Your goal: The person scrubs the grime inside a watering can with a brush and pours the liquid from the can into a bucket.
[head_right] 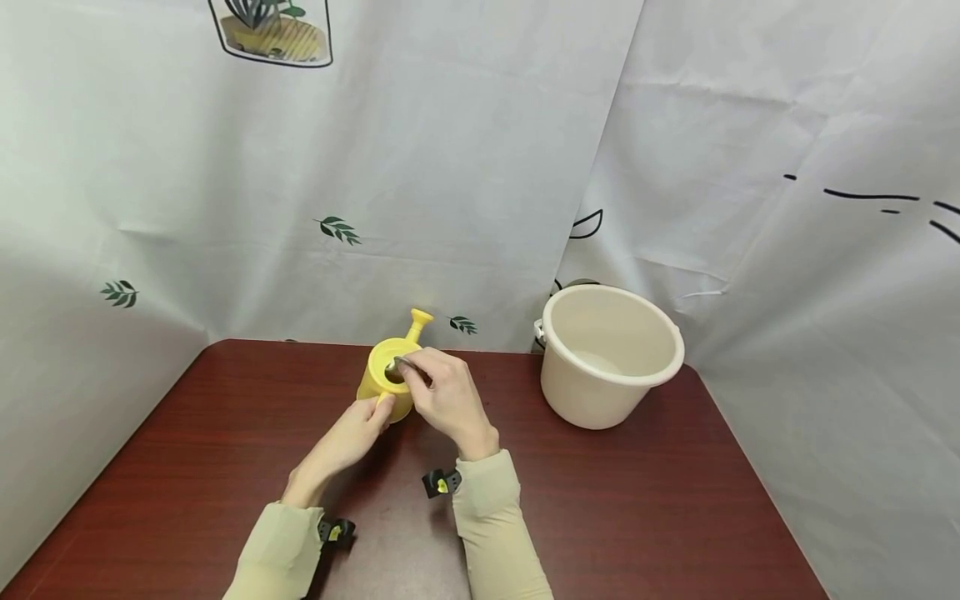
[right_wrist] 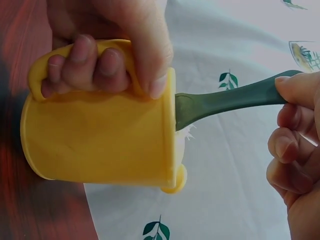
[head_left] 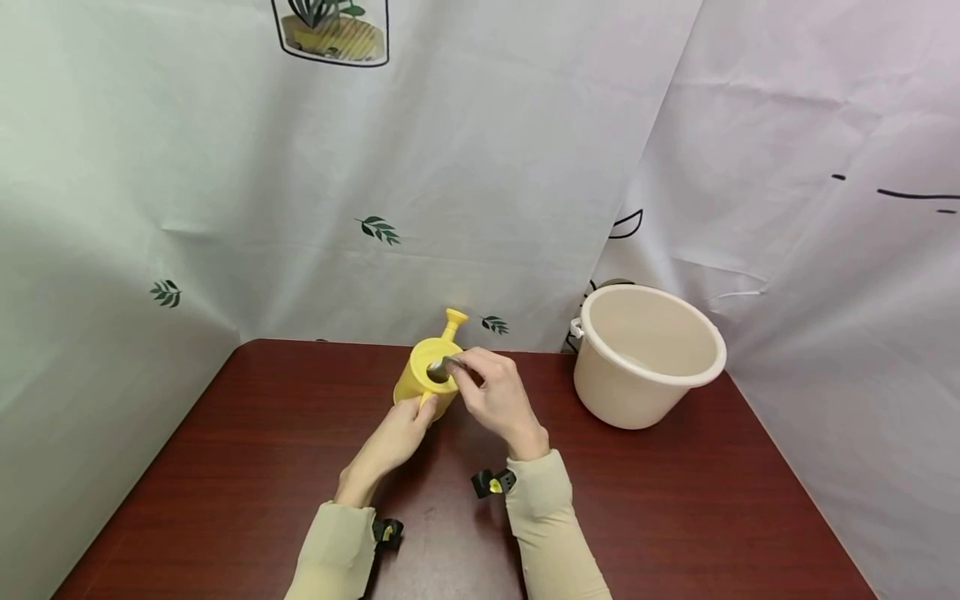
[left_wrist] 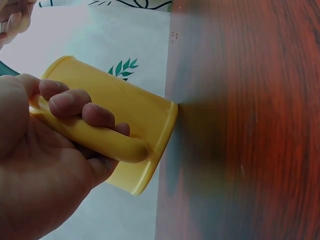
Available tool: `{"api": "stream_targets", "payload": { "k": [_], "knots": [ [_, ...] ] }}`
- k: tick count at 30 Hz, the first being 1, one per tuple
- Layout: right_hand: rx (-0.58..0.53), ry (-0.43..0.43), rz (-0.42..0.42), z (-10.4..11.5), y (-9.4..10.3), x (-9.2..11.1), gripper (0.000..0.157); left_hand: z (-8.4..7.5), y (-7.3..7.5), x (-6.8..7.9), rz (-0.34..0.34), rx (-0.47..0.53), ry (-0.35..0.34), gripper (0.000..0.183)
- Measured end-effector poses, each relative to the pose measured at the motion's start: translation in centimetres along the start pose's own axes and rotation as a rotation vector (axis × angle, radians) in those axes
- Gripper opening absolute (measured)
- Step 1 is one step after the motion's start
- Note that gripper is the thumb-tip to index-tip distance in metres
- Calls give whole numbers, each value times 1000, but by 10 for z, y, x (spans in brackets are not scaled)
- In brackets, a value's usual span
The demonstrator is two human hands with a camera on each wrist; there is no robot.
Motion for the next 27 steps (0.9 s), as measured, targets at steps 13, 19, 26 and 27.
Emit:
{"api": "stream_targets", "payload": {
  "k": [13,19,26,27],
  "knots": [
    [-38,25,-50,4,9,-3,9,2,1,0,4,-6,3,45],
    [-44,27,-53,5,12,-5,8,3,2,0,9,8,19,45],
    [-24,34,-25,6,13,-5,8,6,1,-1,6,12,30,46],
    [-22,30,-27,5,14,-4,8,6,1,-1,6,13,32,46]
  ]
}}
Point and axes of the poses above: each hand's wrist, its own x-axis away from the middle knuckle, its own y-axis out of the back of the hand, z = x × y, the point moved 10 cm from there along -x, towards the middle knuckle, and after that the axes turned 11 degrees about y, right-handed, at the moved point
